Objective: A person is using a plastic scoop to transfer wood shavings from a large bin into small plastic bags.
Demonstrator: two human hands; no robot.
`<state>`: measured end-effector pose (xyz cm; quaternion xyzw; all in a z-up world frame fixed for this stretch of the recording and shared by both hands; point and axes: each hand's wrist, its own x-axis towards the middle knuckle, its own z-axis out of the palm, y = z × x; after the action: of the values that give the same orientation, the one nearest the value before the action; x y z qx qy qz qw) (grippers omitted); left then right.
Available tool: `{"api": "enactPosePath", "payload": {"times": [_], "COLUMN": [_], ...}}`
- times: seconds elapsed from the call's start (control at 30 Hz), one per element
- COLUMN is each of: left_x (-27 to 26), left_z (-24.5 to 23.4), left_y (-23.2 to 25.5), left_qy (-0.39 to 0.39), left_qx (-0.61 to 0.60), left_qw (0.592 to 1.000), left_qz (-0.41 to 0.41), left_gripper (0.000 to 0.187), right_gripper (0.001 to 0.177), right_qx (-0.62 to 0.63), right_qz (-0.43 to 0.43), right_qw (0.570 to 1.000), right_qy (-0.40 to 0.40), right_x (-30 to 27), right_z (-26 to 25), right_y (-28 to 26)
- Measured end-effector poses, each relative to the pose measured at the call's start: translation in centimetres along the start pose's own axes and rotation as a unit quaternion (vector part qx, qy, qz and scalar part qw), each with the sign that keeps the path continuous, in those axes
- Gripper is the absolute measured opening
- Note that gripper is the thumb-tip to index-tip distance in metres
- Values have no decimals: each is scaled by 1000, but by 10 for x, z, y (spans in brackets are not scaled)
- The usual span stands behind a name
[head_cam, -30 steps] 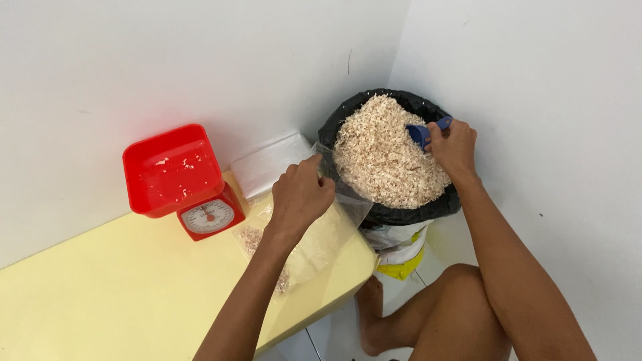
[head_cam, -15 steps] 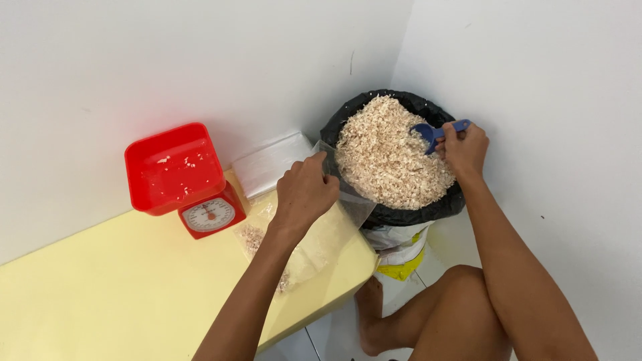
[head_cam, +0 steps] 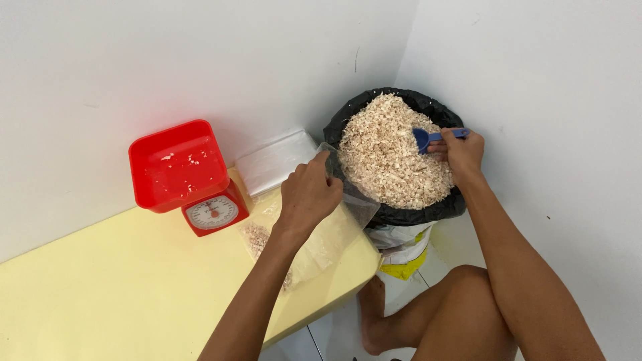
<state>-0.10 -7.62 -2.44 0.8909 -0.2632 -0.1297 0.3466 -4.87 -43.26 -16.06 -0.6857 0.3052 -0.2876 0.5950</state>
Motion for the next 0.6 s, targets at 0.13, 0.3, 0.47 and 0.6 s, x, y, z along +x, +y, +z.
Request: {"api": "enactPosePath", "payload": {"times": [0.13,0.3,0.47,0.6], "left_x": [-6,-2,0,0], "left_z": [-4,3,4,3], "left_y": [4,-3,-6,-6], "left_qy": [10,5,2,13], "left_qx": [-27,-29,-20,-12], "left_qw": [1000,1000,1000,1000], "left_qz": [7,9,9,15], "left_gripper": [64,60,59,59], "right_gripper": [23,23,22,21], "right_qx": [42,7,0,39], "right_qz": [41,26,10,54], "right_qw": [998,998,998,997], "right_qy": [-34,-48,-57,-36], "right_x": [8,2,-1,20], "right_z": [-11,-4,3,-16], "right_y": [9,0,-10,17]}}
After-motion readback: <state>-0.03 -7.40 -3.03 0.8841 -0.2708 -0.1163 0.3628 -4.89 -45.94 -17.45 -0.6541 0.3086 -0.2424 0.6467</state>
